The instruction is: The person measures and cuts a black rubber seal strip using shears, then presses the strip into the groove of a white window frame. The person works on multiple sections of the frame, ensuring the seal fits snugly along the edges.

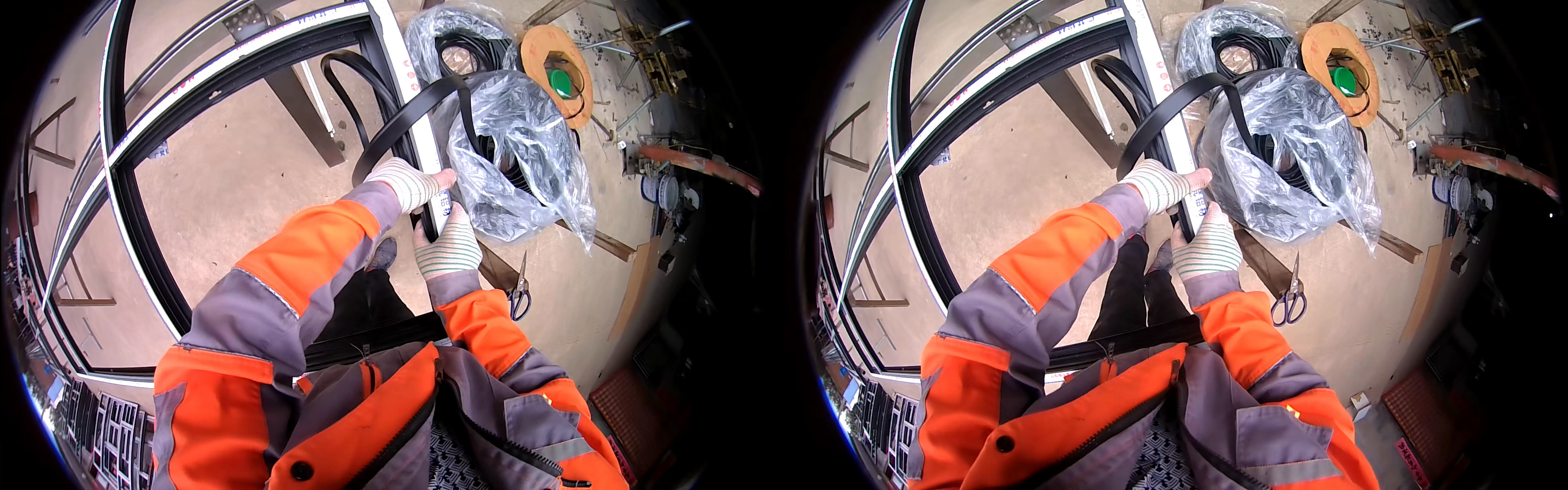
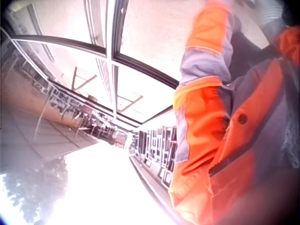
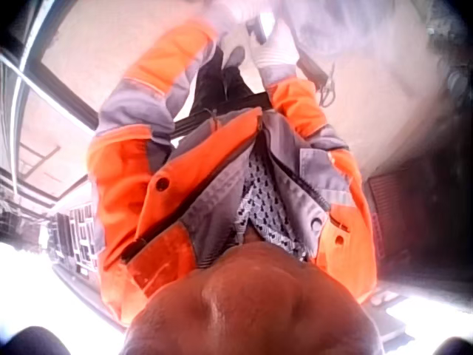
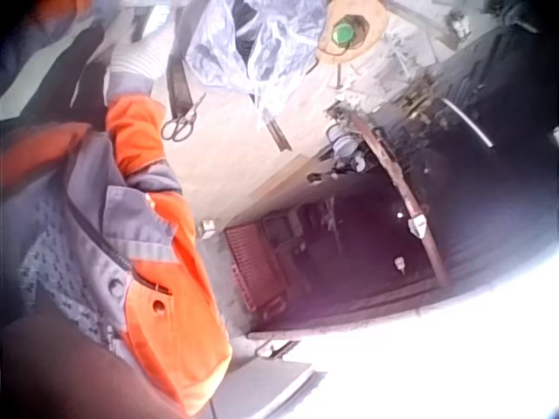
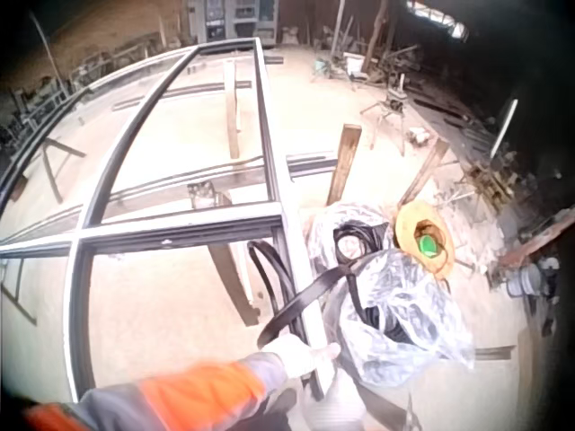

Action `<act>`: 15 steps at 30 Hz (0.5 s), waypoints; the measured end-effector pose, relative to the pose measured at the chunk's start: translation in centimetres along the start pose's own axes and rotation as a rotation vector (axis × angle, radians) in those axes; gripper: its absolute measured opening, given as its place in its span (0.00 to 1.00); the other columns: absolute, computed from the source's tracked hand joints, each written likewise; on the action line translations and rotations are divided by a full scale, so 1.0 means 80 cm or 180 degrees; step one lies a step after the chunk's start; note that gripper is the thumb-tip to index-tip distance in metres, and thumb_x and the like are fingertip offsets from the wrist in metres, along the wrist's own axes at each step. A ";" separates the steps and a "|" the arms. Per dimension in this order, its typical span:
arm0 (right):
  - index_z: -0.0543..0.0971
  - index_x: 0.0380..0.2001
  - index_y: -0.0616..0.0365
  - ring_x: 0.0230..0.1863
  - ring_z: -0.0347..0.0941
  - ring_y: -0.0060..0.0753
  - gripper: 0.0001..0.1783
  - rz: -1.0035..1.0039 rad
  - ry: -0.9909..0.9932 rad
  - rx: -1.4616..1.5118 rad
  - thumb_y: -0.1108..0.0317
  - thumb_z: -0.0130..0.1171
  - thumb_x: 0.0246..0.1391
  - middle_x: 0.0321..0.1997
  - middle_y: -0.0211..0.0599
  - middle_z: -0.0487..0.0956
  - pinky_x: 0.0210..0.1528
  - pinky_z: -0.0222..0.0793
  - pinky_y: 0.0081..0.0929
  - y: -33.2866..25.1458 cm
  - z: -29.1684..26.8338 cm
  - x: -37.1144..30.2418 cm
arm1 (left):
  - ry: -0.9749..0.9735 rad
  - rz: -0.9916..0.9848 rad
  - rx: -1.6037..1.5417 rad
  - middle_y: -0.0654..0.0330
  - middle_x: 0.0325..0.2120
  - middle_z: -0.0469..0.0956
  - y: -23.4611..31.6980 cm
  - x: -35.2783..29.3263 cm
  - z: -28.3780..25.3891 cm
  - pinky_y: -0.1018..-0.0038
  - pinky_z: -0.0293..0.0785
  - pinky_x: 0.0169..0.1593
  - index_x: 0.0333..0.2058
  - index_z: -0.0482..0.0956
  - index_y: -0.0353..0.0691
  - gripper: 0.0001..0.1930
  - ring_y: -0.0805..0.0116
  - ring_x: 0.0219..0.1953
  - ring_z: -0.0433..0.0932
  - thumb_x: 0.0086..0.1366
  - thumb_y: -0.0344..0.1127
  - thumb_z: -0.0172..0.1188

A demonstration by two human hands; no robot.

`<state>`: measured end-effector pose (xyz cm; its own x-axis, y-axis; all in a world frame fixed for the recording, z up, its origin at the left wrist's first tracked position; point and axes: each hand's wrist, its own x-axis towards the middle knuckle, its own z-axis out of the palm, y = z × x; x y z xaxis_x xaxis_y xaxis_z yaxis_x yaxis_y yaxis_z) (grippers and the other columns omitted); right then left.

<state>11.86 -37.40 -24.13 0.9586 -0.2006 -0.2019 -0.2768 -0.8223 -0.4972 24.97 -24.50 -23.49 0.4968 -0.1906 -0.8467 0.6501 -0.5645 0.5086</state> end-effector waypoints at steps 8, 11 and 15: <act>0.69 0.53 0.68 0.43 0.75 0.59 0.35 -0.0071 0.0049 -0.0025 0.61 0.70 0.45 0.42 0.57 0.76 0.46 0.73 0.47 -0.028 -0.029 0.000 | 0.0565 0.0110 0.0514 0.44 0.37 0.84 0.055 -0.036 -0.060 0.62 0.77 0.48 0.43 0.84 0.29 0.46 0.50 0.45 0.83 0.53 0.76 0.60; 0.68 0.54 0.68 0.44 0.75 0.58 0.36 -0.0275 0.0205 -0.0036 0.61 0.69 0.46 0.42 0.56 0.76 0.46 0.73 0.47 -0.025 -0.026 -0.003 | 0.0818 0.0131 0.0504 0.46 0.40 0.84 0.078 -0.032 -0.095 0.62 0.77 0.49 0.45 0.85 0.38 0.38 0.51 0.45 0.84 0.56 0.72 0.60; 0.68 0.55 0.66 0.42 0.76 0.58 0.35 -0.0261 0.0313 -0.0088 0.62 0.70 0.46 0.41 0.55 0.77 0.46 0.73 0.46 -0.030 -0.028 -0.005 | 0.0764 0.0253 0.0278 0.46 0.43 0.84 0.078 -0.005 -0.114 0.61 0.76 0.51 0.46 0.85 0.38 0.40 0.51 0.48 0.83 0.54 0.73 0.61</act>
<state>12.32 -36.54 -20.99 0.9802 -0.1824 -0.0770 -0.1966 -0.8521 -0.4850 34.09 -20.64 -18.52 0.6732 -0.0470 -0.7380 0.5567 -0.6246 0.5476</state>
